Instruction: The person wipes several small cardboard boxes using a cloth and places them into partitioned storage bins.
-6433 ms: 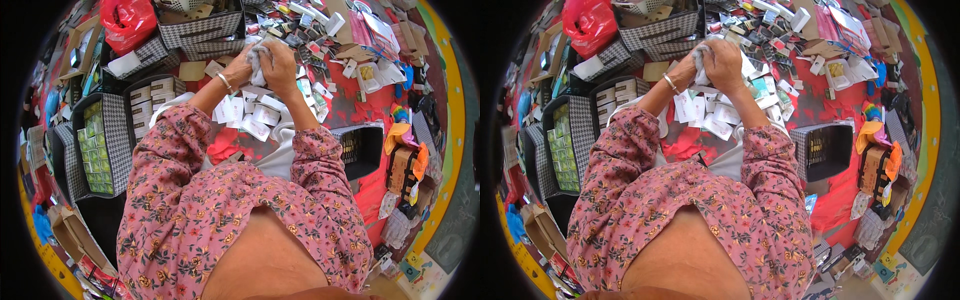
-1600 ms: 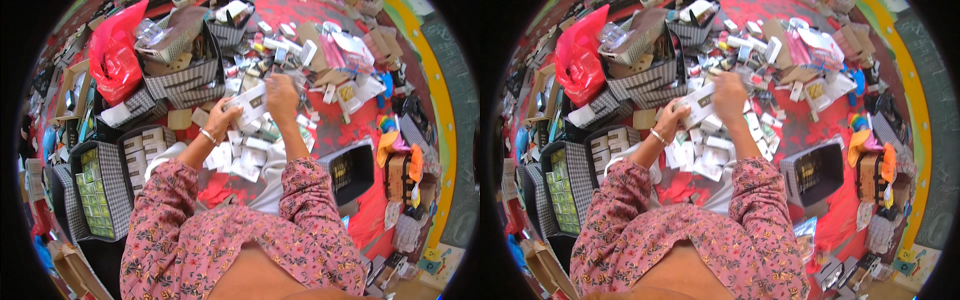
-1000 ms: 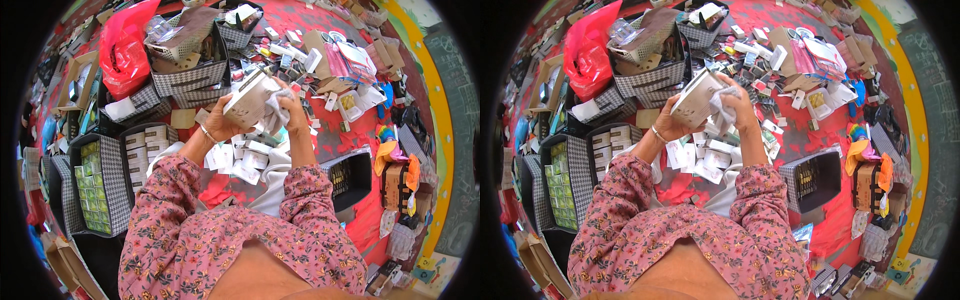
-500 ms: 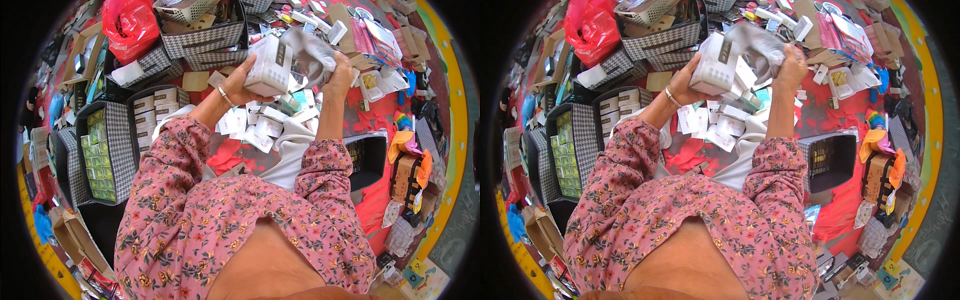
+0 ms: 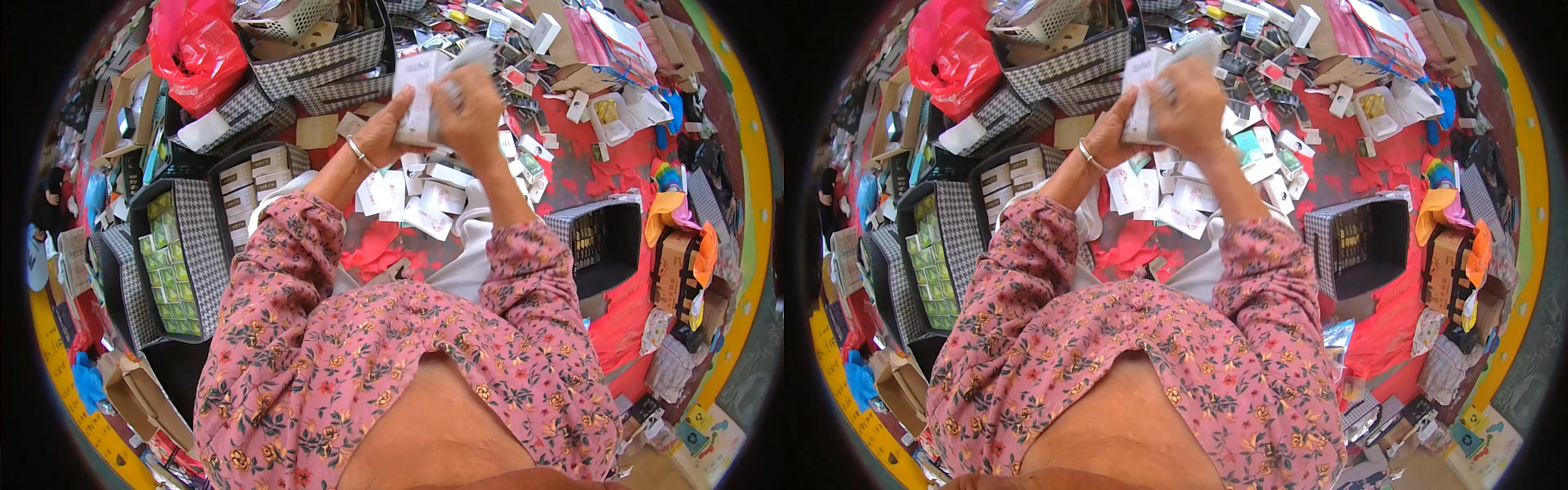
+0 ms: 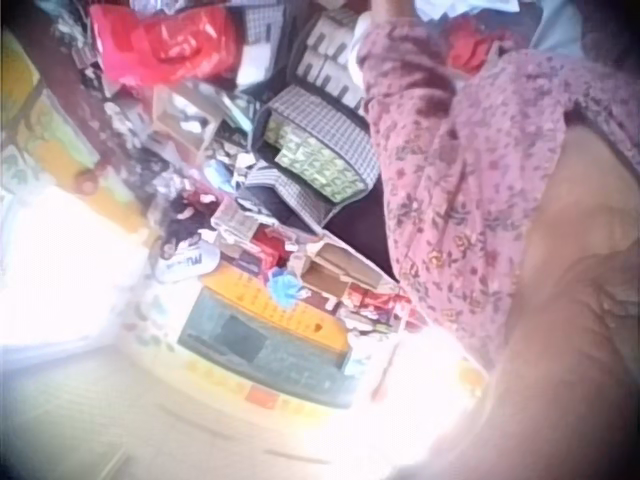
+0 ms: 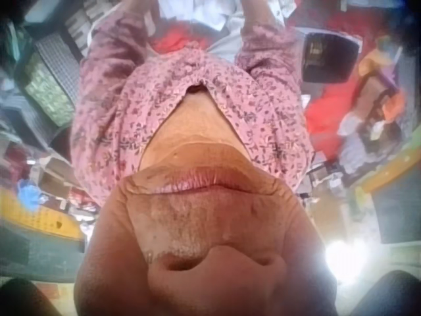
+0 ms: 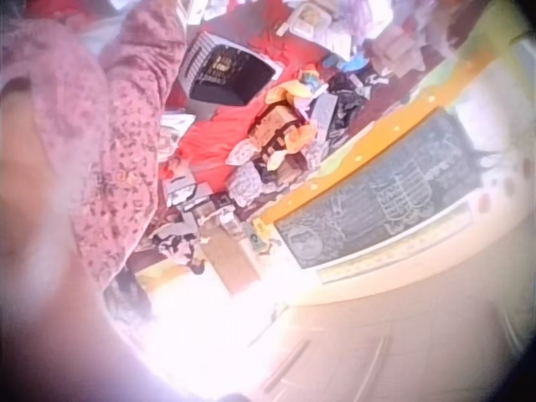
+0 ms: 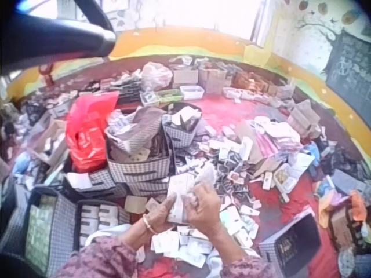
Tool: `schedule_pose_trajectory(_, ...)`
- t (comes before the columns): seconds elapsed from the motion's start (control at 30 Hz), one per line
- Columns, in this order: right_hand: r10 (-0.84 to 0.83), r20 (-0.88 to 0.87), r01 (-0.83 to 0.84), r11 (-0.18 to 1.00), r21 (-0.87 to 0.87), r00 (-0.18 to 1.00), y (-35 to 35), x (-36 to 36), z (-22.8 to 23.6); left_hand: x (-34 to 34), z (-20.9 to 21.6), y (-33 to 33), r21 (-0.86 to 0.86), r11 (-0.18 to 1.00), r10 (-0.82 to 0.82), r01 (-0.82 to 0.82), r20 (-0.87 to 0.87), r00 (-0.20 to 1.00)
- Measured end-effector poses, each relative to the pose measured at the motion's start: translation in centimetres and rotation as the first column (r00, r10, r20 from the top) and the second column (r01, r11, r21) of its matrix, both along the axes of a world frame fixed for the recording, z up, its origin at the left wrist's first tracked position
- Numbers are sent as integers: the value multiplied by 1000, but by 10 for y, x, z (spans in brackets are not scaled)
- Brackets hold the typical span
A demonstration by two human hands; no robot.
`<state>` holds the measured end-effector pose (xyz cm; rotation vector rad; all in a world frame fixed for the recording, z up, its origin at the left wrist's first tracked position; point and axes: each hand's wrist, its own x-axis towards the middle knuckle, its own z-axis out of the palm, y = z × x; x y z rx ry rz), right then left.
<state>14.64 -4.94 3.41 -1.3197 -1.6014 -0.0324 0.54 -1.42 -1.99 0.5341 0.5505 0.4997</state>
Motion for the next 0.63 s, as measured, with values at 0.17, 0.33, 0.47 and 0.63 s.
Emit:
schedule_pose_trajectory(0.17,-218,-407,69,934,-351,887,0,46,-6,-3,0,7,41,989,135,-142,140,981)
schedule_pose_trajectory(0.33,-225,-817,115,974,-194,531,8,105,-5,-6,12,11,560,822,174,-109,-64,983)
schedule_pose_trajectory(0.47,-37,-865,12,999,-36,500,1,84,32,-1,19,8,730,683,142,-20,-106,984)
schedule_pose_trajectory(0.63,215,-69,-226,924,-310,974,6,39,38,0,18,-1,725,682,22,96,-152,988)
